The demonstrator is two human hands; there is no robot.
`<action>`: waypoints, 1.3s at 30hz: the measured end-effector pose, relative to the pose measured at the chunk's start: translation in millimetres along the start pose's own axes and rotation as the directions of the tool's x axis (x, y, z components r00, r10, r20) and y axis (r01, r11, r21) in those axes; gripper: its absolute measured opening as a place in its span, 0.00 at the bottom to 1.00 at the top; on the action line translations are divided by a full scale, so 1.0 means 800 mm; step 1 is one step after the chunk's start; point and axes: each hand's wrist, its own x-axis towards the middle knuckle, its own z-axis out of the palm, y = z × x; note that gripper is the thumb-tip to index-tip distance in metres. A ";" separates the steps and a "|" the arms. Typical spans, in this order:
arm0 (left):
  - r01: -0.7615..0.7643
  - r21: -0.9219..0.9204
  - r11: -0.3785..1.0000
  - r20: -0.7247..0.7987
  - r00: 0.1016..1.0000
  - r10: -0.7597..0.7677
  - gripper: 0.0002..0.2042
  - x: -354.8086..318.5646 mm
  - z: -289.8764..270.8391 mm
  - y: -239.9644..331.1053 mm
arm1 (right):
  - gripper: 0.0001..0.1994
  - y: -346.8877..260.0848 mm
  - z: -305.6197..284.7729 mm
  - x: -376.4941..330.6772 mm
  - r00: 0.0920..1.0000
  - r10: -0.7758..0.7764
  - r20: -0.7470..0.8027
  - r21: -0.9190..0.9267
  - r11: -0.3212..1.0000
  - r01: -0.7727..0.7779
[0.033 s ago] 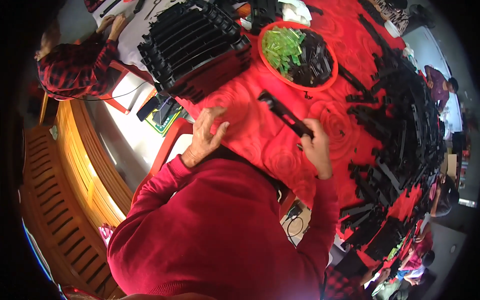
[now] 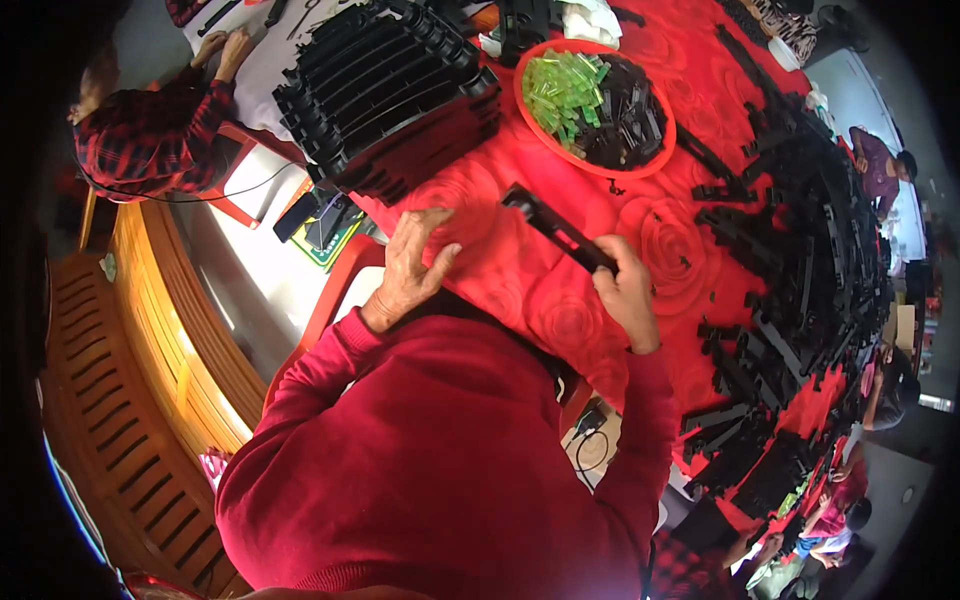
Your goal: The person assembles plastic components by inserting small parts and metal pins into black plastic pieces by hand, then stacks the assembled parts onto a pile on the table.
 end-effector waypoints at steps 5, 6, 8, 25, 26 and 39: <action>-0.053 0.028 0.998 0.192 0.980 0.047 0.31 0.008 0.012 -0.003 | 0.16 -0.016 0.020 0.017 0.984 -0.079 0.159 -0.061 0.994 0.090; -0.042 0.022 0.999 0.219 0.975 0.037 0.31 0.011 0.016 -0.005 | 0.15 -0.016 0.023 0.024 0.981 -0.107 0.163 -0.053 0.992 0.117; -0.016 0.001 1.000 0.231 0.973 0.015 0.28 0.011 0.023 -0.008 | 0.15 -0.018 0.025 0.035 0.970 -0.102 0.219 -0.059 0.991 0.118; -0.058 0.121 0.991 0.246 0.969 0.027 0.18 0.003 0.041 -0.034 | 0.08 -0.009 -0.020 0.111 0.978 -0.014 -0.208 -0.017 1.000 0.011; -0.051 0.122 0.991 0.256 0.967 0.018 0.18 0.003 0.040 -0.032 | 0.08 -0.005 -0.022 0.123 0.969 -0.040 -0.244 -0.039 0.999 0.031; -0.026 0.131 0.991 0.293 0.956 -0.014 0.19 0.000 0.046 -0.040 | 0.08 -0.012 0.009 0.218 0.944 -0.142 -0.297 -0.540 0.841 -0.043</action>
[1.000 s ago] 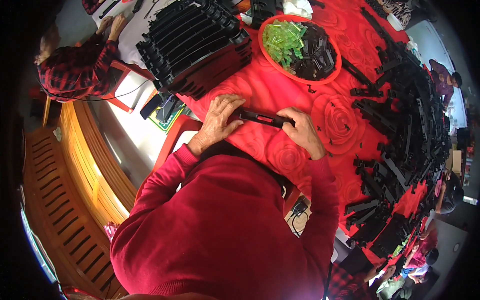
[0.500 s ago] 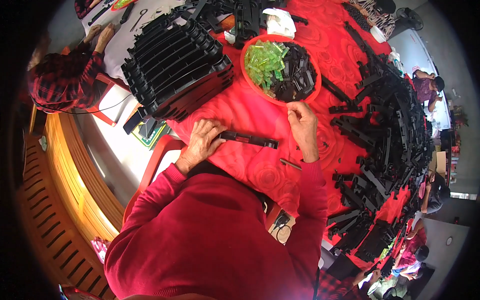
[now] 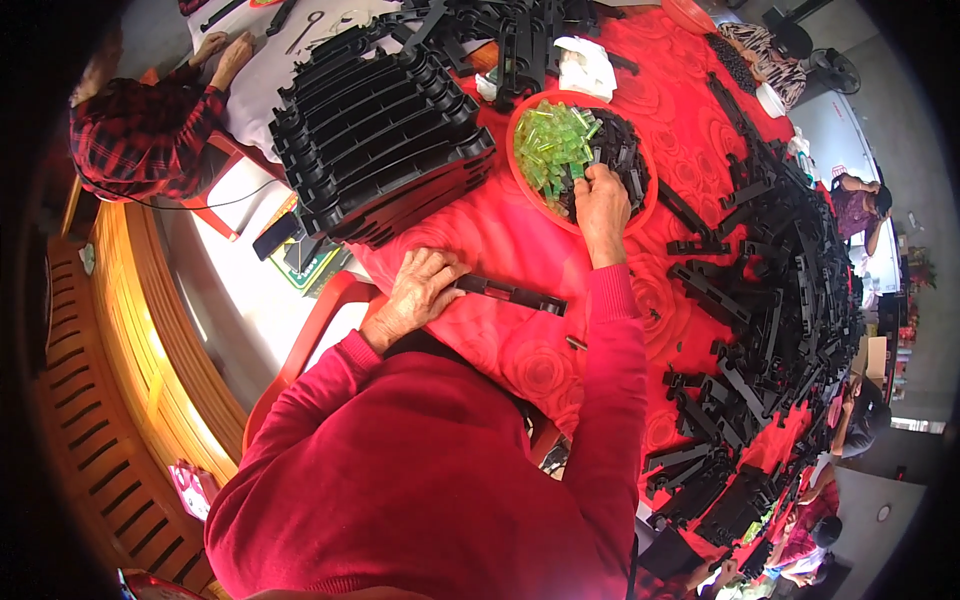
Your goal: The person assembles plastic components by inserting small parts and metal pins into black plastic pieces by hand, then stacks the assembled parts onto a pile on the table.
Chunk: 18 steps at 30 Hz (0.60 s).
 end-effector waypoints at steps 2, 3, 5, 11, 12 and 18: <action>-0.002 -0.006 1.000 -0.009 1.000 0.002 0.19 -0.002 0.001 -0.001 | 0.08 -0.004 0.003 0.003 1.000 -0.012 0.009 -0.045 0.999 0.012; -0.008 -0.015 1.000 -0.016 1.000 0.007 0.19 -0.003 0.001 -0.001 | 0.08 -0.005 0.004 0.004 1.000 -0.020 0.016 -0.093 0.995 0.022; -0.002 -0.011 1.000 -0.026 1.000 0.002 0.19 -0.003 -0.003 0.003 | 0.07 -0.002 0.009 0.006 1.000 -0.001 0.009 -0.093 0.996 0.002; -0.020 -0.031 0.999 -0.014 1.000 0.019 0.17 -0.001 0.003 0.003 | 0.03 0.025 0.004 -0.006 0.990 0.022 -0.140 0.194 0.981 0.005; -0.028 -0.013 1.000 -0.026 0.999 0.028 0.17 0.000 0.005 0.001 | 0.03 0.024 -0.003 -0.010 0.989 0.058 -0.138 0.327 0.945 -0.010; -0.043 -0.006 0.999 -0.049 0.998 0.043 0.19 0.001 0.001 -0.002 | 0.04 -0.021 -0.046 -0.095 0.994 0.006 0.111 0.687 0.723 -0.081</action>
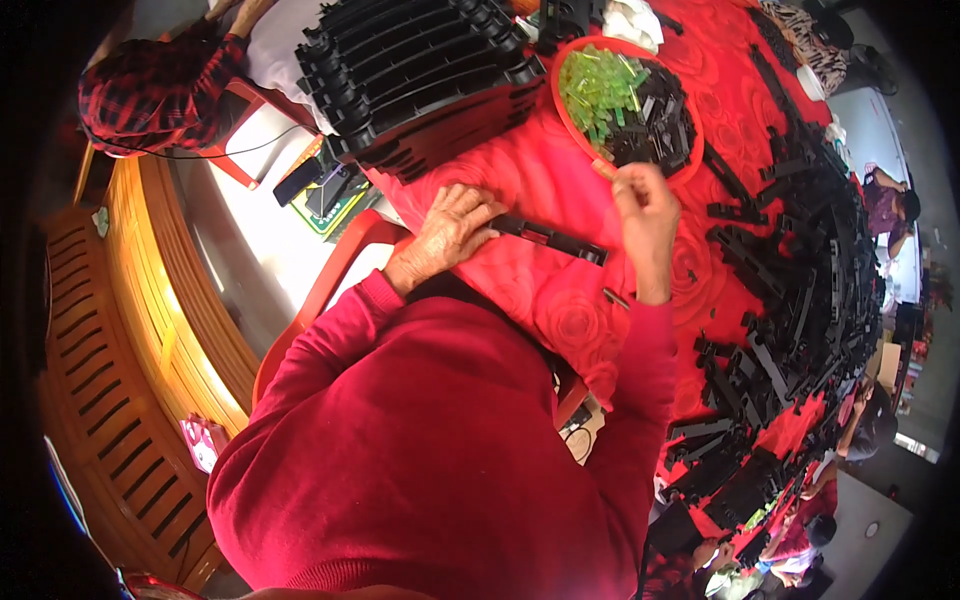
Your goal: The person assembles plastic components by inserting small parts and metal pins into black plastic pieces by hand, then stacks the assembled parts onto a pile on the table.
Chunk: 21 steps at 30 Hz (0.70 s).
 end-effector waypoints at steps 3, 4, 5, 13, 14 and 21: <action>0.023 -0.062 0.998 0.010 1.000 -0.023 0.20 -0.004 -0.004 -0.002 | 0.06 -0.016 0.006 -0.059 0.993 0.057 0.102 -0.194 0.980 -0.037; 0.026 -0.063 0.998 0.012 1.000 -0.025 0.20 -0.006 -0.006 -0.001 | 0.06 -0.017 0.011 -0.074 0.993 0.031 0.116 -0.272 0.962 0.002; 0.029 -0.048 0.998 0.020 0.999 -0.028 0.20 -0.007 -0.007 0.000 | 0.06 -0.017 0.013 -0.085 0.991 -0.011 0.133 -0.307 0.950 0.052; 0.079 -0.053 0.995 0.038 0.996 -0.077 0.20 -0.006 -0.011 0.013 | 0.07 -0.018 0.049 -0.101 0.945 -0.224 0.239 -0.478 0.820 0.315; 0.083 -0.056 0.995 0.040 0.996 -0.080 0.20 -0.006 -0.010 0.013 | 0.07 -0.017 0.054 -0.102 0.945 -0.224 0.240 -0.477 0.821 0.316; 0.108 0.009 0.994 0.010 0.994 -0.108 0.21 0.001 -0.013 0.024 | 0.06 -0.014 0.071 -0.105 0.942 -0.214 0.258 -0.591 0.737 0.329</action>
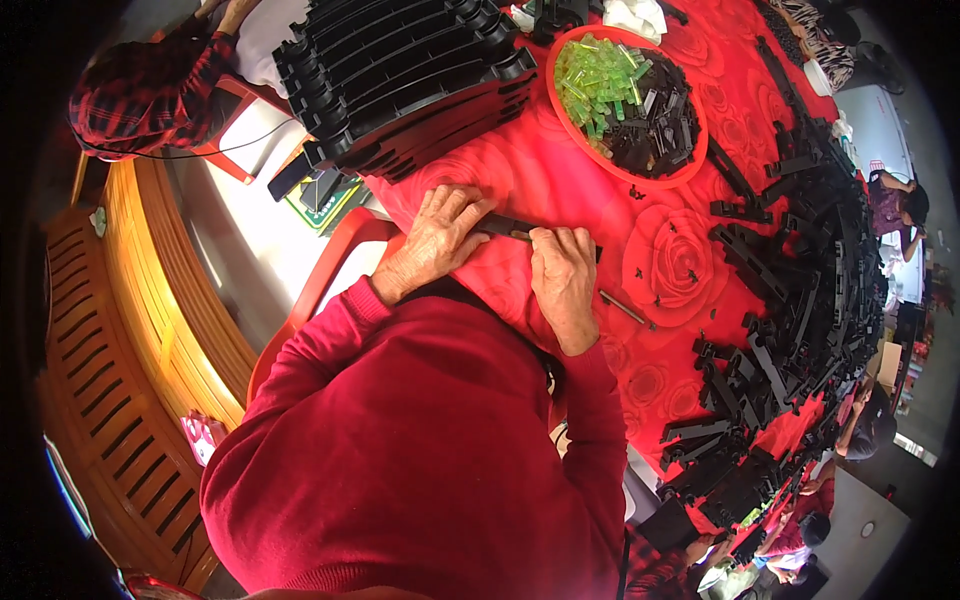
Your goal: The person assembles plastic components by inserting small parts and metal pins into black plastic pieces by hand, then stacks the assembled parts onto a pile on the table.
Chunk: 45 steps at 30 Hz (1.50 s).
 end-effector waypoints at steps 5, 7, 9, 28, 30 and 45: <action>-0.167 0.029 0.986 -0.049 0.985 0.168 0.20 0.007 -0.002 0.013 | 0.06 0.002 0.011 -0.006 0.989 0.057 -0.133 0.095 0.995 -0.044; -0.201 -0.023 0.979 -0.050 0.979 0.199 0.17 0.010 0.002 0.015 | 0.05 0.004 0.015 -0.008 0.982 0.085 -0.171 0.136 0.989 -0.062; -0.191 -0.039 0.981 -0.052 0.981 0.189 0.15 0.010 0.005 0.013 | 0.05 0.003 0.016 -0.007 0.971 0.116 -0.208 0.178 0.981 -0.079; -0.215 0.104 0.971 0.005 0.977 0.215 0.13 0.007 0.029 0.011 | 0.08 -0.012 0.017 -0.016 0.995 0.005 -0.099 -0.151 0.988 -0.020; -0.203 0.111 0.973 0.005 0.979 0.204 0.13 0.008 0.031 0.011 | 0.09 -0.017 0.015 -0.012 0.992 0.026 -0.124 -0.129 0.991 -0.042; -0.183 0.099 0.978 -0.034 0.982 0.188 0.11 0.009 0.037 0.010 | 0.16 -0.009 0.030 -0.006 0.991 -0.080 -0.111 -0.205 0.977 0.056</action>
